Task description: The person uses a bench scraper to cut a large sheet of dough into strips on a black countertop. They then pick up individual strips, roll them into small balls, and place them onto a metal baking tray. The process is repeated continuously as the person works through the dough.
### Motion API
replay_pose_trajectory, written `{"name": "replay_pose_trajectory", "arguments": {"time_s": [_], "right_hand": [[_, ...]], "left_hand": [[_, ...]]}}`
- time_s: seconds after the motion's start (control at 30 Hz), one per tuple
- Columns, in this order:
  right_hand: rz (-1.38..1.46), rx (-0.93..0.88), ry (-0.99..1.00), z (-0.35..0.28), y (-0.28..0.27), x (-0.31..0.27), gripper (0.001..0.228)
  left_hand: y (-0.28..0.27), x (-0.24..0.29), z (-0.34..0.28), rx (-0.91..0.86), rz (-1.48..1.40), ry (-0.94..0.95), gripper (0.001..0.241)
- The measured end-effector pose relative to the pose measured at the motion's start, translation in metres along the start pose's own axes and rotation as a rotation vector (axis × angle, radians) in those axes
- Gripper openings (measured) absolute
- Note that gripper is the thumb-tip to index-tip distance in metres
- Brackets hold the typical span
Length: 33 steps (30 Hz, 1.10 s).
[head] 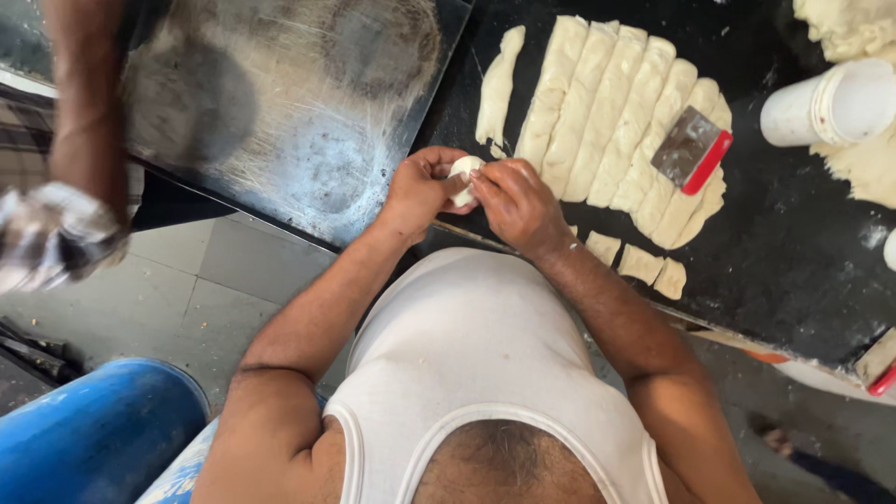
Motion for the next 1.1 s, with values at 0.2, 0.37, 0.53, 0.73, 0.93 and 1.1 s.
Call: {"name": "replay_pose_trajectory", "arguments": {"time_s": [0.2, 0.37, 0.53, 0.73, 0.93, 1.1], "right_hand": [[-0.033, 0.068, -0.088, -0.014, 0.007, 0.005, 0.036], [0.114, 0.164, 0.089, -0.018, 0.006, 0.023, 0.033], [0.431, 0.006, 0.198, -0.010, 0.023, 0.041, 0.042], [0.936, 0.166, 0.360, 0.041, 0.018, 0.083, 0.041], [0.876, 0.344, 0.163, 0.121, -0.020, 0.121, 0.033], [0.887, 0.382, 0.185, 0.143, 0.005, 0.173, 0.022]], "left_hand": [[0.007, -0.007, 0.008, -0.068, -0.365, -0.108, 0.032], [0.014, -0.017, 0.012, 0.055, 0.049, 0.174, 0.029], [0.000, -0.022, 0.007, 0.022, -0.018, 0.347, 0.019], [-0.060, 0.000, -0.038, 0.318, -0.113, 0.391, 0.024], [-0.130, -0.005, -0.091, 0.554, -0.163, 0.286, 0.015], [-0.177, -0.016, -0.121, 0.720, -0.206, 0.204, 0.015]]}}
Point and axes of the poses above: each hand's wrist, its own z-axis towards the middle knuckle, its own y-axis out of the palm, x = y × z, the point moved 5 cm from there along z, towards the middle knuckle, and after that the axes turned 11 degrees about -x, right-handed, at the moved point
